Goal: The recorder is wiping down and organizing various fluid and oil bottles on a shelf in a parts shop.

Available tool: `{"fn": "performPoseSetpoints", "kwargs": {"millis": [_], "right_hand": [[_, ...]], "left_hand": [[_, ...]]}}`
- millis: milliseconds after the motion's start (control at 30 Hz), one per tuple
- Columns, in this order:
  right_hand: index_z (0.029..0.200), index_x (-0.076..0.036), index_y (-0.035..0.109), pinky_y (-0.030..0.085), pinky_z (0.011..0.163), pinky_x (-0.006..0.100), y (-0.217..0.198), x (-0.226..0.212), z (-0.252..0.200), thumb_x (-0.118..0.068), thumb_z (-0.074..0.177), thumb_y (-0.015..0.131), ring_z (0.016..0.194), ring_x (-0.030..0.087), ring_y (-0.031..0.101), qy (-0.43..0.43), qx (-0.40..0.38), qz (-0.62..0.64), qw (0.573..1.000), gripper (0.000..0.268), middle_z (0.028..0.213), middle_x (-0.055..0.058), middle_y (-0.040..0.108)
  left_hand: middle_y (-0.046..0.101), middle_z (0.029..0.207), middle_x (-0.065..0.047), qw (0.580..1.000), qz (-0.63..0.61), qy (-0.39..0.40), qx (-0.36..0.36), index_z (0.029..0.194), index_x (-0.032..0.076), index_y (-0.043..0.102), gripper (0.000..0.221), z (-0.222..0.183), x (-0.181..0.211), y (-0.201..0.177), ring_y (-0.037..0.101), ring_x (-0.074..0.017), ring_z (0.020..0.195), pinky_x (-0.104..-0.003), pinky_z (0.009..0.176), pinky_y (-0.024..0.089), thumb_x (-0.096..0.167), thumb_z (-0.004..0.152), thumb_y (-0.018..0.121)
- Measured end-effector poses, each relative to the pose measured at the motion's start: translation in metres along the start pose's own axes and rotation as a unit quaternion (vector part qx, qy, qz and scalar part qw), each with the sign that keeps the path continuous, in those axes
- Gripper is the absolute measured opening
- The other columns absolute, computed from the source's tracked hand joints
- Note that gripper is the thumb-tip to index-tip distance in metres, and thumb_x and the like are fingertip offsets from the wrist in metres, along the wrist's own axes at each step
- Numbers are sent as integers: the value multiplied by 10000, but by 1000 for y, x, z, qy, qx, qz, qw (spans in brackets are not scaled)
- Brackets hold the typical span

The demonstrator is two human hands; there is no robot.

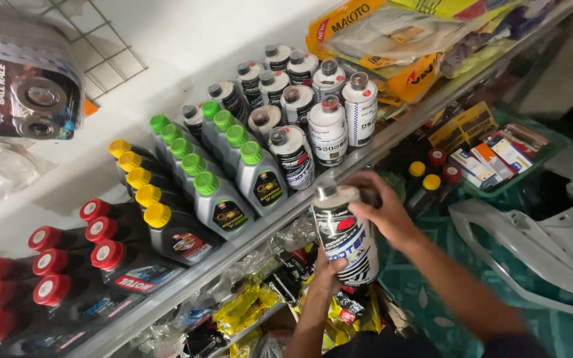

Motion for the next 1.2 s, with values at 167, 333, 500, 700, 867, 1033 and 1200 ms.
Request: {"fn": "performPoseSetpoints", "kwargs": {"millis": [167, 333, 500, 700, 867, 1033, 1200], "right_hand": [[1331, -17, 564, 481, 1027, 451, -36, 102, -59, -235, 929, 545, 1186, 321, 610, 191, 200, 389, 879, 458, 1303, 177, 640], [1378, 0, 552, 458, 1068, 448, -47, 136, -92, -287, 971, 374, 1256, 323, 590, 278, 253, 455, 807, 529, 1412, 186, 609], [1484, -21, 476, 385, 1147, 456, -59, 87, -80, -296, 962, 340, 1361, 338, 515, 193, 232, 431, 851, 605, 1519, 173, 520], [1624, -14, 270, 181, 1307, 472, 14, -10, -58, -296, 1035, 425, 1573, 357, 265, -184, 69, 117, 974, 671, 1711, 183, 227], [1473, -10, 487, 241, 1238, 536, 82, 5, -117, -325, 956, 557, 1494, 406, 353, -285, -98, -502, 810, 610, 1598, 211, 388], [1468, 12, 480, 254, 1264, 556, 59, 7, -98, -289, 973, 554, 1528, 437, 350, -304, -102, -454, 831, 585, 1596, 218, 405], [1522, 74, 395, 244, 1242, 563, 70, -26, -84, -360, 974, 559, 1536, 477, 248, -251, -38, -492, 833, 718, 1619, 269, 324]], "left_hand": [[612, 1334, -158, 1000, -13, 27, -5, 1502, 40, 363, 1144, -7, -17, -42, 618, -303, 1230, -466, 1085, 515, 314, 556, 944], [617, 1331, -158, 999, 2, 53, -4, 1500, 22, 372, 1082, -30, -5, -56, 628, -300, 1213, -451, 1058, 516, 279, 607, 925], [635, 1314, -151, 998, 0, 58, 12, 1485, 32, 391, 1040, -41, -2, -50, 642, -281, 1189, -427, 1049, 532, 311, 629, 911], [649, 1285, -154, 998, -25, 51, 1, 1476, 7, 422, 961, -25, -18, -27, 650, -293, 1171, -446, 1022, 563, 379, 717, 880], [635, 1278, -135, 997, -64, -10, 31, 1447, 85, 409, 796, -11, -33, -39, 651, -288, 1139, -461, 943, 577, 401, 817, 779], [617, 1314, -102, 999, 2, 44, -17, 1478, 93, 425, 612, -10, -40, -45, 639, -241, 1166, -412, 972, 571, 273, 943, 659], [639, 1199, -140, 992, -123, 12, 26, 1421, 43, 450, 643, 3, -74, -67, 662, -276, 1054, -467, 915, 577, 480, 1003, 672]]}}
Point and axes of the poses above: each hand's wrist, its own z-axis towards the middle knuckle, its own y-axis out of the palm, x = y × z, the point moved 7 cm from there along z, towards the middle knuckle
